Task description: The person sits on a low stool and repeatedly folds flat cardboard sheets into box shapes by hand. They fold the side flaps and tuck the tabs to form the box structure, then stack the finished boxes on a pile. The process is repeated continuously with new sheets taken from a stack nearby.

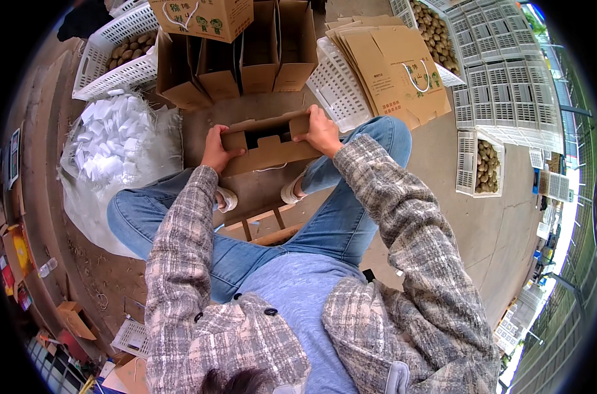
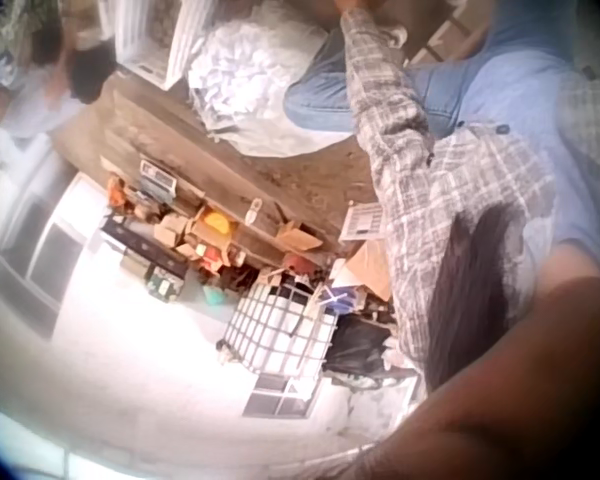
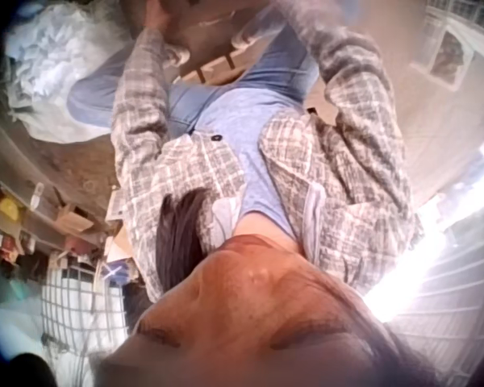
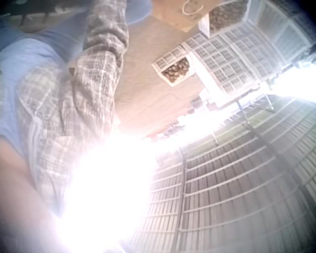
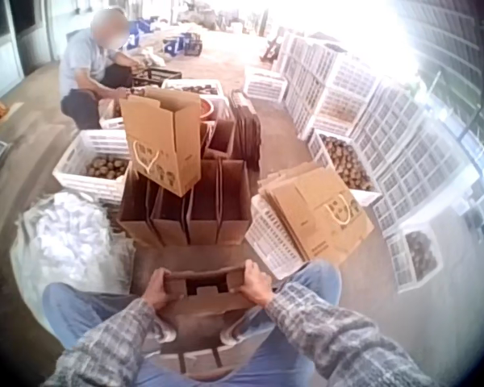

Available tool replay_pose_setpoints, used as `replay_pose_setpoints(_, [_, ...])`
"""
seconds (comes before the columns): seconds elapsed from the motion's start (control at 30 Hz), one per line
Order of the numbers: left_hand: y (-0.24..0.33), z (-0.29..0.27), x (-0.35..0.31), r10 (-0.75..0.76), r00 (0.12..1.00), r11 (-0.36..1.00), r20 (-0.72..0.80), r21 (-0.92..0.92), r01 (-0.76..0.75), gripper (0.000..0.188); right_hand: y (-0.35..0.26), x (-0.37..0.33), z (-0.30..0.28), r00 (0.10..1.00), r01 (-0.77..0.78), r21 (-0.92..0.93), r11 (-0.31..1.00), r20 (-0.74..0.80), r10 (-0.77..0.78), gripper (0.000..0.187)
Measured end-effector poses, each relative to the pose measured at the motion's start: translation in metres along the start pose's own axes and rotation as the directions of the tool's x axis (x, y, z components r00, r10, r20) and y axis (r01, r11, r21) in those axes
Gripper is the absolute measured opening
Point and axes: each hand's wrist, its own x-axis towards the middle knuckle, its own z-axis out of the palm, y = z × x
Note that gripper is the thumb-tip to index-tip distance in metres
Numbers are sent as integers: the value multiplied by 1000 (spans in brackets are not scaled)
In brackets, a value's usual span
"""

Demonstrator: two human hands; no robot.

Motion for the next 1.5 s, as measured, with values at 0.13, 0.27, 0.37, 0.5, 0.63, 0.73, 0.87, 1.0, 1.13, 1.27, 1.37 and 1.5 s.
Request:
replay_pose_setpoints(0.13, [0,11,-8,52,989,995,-141,94,-39,70,-6,-5,3,997,-69,-14,998,20,69,77])
replay_pose_setpoints(0.27, [-2,20,-14,103,976,985,-194,157,-72,70,-10,-13,6,995,-91,8,996,-26,92,75])
replay_pose_setpoints(0.37, [-2,21,-17,107,973,979,-204,191,-68,70,-11,-16,11,995,-79,9,997,-65,80,76])
replay_pose_setpoints(0.5, [2,24,-17,88,972,972,-219,232,-36,71,-6,-17,16,992,-36,24,999,-121,39,76])
replay_pose_setpoints(0.63, [10,30,-18,-26,966,959,-258,268,97,72,-5,-22,24,986,-55,21,998,-154,57,77])
replay_pose_setpoints(0.73, [9,29,-18,-10,966,953,-257,290,86,73,-5,-24,26,988,-63,-1,998,-144,63,80])
replay_pose_setpoints(0.87, [5,27,-15,6,983,952,-185,301,50,75,2,-23,20,996,-51,-5,999,-74,51,84])
replay_pose_setpoints(1.0, [-35,16,-9,45,991,968,-122,252,-13,81,7,-11,11,996,48,67,997,75,-53,79])
replay_pose_setpoints(1.13, [-24,17,-11,-34,999,982,-29,185,39,90,35,-7,17,986,-5,142,990,165,-19,72])
replay_pose_setpoints(1.27, [14,2,-28,55,998,980,-30,194,-48,100,15,-3,5,978,-86,469,879,208,-16,62])
replay_pose_setpoints(1.37, [26,-14,-27,-16,1000,994,-12,-111,15,82,-3,3,-24,885,-252,814,523,412,-216,51])
replay_pose_setpoints(1.5, [24,-18,-12,-222,905,642,363,-644,416,51,-5,2,-34,777,-470,741,480,605,-173,46])
